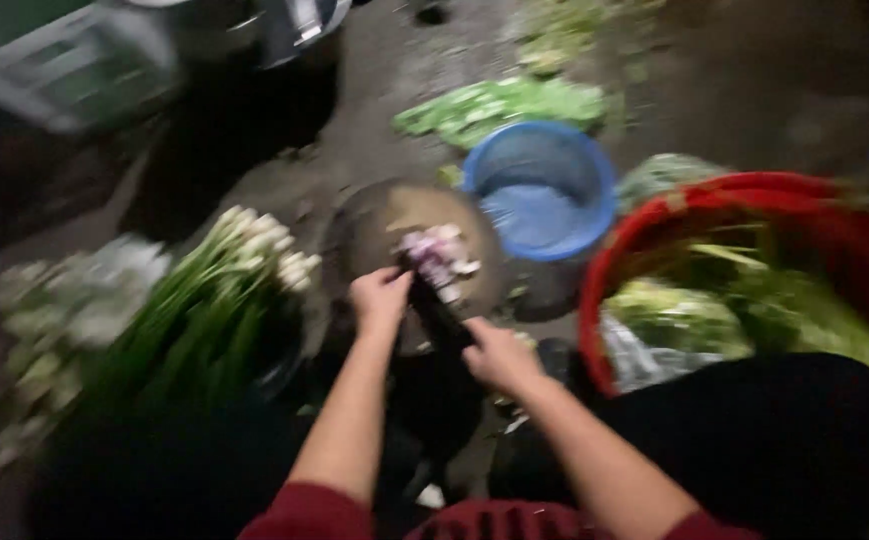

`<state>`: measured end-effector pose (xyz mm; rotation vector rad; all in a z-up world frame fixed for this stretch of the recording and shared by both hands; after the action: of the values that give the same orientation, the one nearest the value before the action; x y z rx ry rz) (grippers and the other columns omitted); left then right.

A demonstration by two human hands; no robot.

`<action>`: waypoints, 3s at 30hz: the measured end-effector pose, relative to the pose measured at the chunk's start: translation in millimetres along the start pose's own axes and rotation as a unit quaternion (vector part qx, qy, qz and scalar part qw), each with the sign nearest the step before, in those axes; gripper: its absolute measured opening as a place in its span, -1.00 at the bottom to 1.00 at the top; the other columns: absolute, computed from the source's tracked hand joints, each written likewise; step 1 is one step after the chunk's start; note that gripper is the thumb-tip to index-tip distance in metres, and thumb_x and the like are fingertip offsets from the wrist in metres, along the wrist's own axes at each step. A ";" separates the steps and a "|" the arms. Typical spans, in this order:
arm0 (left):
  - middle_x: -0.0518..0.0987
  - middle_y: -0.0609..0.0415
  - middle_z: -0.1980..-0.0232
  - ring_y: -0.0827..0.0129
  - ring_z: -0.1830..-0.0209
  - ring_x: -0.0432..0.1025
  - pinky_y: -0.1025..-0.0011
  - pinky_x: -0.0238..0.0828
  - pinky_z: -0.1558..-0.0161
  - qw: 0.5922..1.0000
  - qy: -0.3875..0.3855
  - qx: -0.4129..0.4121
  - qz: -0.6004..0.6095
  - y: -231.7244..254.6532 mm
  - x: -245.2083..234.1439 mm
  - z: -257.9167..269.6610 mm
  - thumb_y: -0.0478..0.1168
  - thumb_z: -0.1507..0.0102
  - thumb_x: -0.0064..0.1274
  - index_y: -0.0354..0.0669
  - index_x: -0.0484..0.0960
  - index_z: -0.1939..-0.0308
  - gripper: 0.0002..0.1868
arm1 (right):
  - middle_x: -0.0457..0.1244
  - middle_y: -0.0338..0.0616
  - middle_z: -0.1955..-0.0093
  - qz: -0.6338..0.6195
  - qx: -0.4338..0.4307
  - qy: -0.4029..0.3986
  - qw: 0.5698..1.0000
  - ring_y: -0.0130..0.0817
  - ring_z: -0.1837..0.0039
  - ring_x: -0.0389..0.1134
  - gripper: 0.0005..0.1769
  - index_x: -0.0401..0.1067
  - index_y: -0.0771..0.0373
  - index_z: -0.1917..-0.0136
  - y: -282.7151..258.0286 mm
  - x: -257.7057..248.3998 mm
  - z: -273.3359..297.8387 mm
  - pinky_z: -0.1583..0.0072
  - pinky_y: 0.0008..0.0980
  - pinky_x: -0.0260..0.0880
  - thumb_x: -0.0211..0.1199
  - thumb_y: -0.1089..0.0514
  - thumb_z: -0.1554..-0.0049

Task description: Chopping small red onions on a wooden cutting board using a large kitchen knife in a ground-level preparation area.

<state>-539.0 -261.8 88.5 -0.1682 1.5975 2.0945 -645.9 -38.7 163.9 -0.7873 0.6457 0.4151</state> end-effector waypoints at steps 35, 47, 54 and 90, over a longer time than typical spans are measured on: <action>0.57 0.00 0.10 0.08 0.02 0.47 0.14 0.44 0.06 0.982 -0.012 -0.036 -0.184 58.1 -16.2 78.2 -0.12 -0.21 -0.24 0.06 0.39 -0.02 -0.70 | 0.27 0.01 -0.02 0.116 -0.003 -0.032 0.993 0.06 -0.07 0.35 -0.45 0.00 0.03 -0.33 -51.5 -11.7 35.7 -0.09 -0.01 0.35 -0.13 0.02 -0.06; 0.55 0.10 0.00 0.17 -0.09 0.41 0.13 0.28 -0.10 0.982 -0.012 -0.119 -0.146 18.7 0.0 54.5 0.01 -0.24 -0.31 0.09 0.41 -0.02 -0.66 | 0.29 0.07 -0.01 0.084 0.042 -0.074 0.993 0.13 -0.11 0.33 -0.61 0.04 0.06 -0.15 -44.6 -5.7 24.9 -0.12 0.06 0.31 -0.01 -0.02 -0.08; 0.57 0.11 0.11 0.16 0.02 0.46 0.12 0.36 0.08 0.978 -0.002 -0.060 -0.201 53.1 -13.4 73.0 -0.02 -0.21 -0.30 0.13 0.38 -0.04 -0.65 | 0.28 0.14 0.11 0.070 -0.006 -0.076 0.995 0.22 -0.02 0.32 -0.65 0.07 0.18 -0.12 -55.0 -10.6 36.3 -0.07 0.11 0.30 -0.10 0.05 -0.09; 0.45 0.08 0.24 0.14 0.20 0.47 0.31 0.46 0.14 0.947 0.060 0.214 -0.233 43.1 -9.9 69.1 -0.36 -0.10 -0.10 -0.15 0.58 0.32 -0.84 | 0.29 0.21 0.12 0.052 -0.010 -0.040 0.998 0.26 -0.03 0.32 -0.72 0.12 0.21 -0.06 -52.6 -16.7 35.9 -0.06 0.09 0.31 -0.09 0.10 -0.08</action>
<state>-536.4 -208.6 150.9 -0.4783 1.8288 1.3720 -614.9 -47.1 221.4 -0.7534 0.6099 0.5468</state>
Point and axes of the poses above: each hand's wrist, its own z-axis away from the middle knuckle, its own x-axis out of the palm, y = z × x, the point moved 7 cm from there along -z, towards the middle knuckle
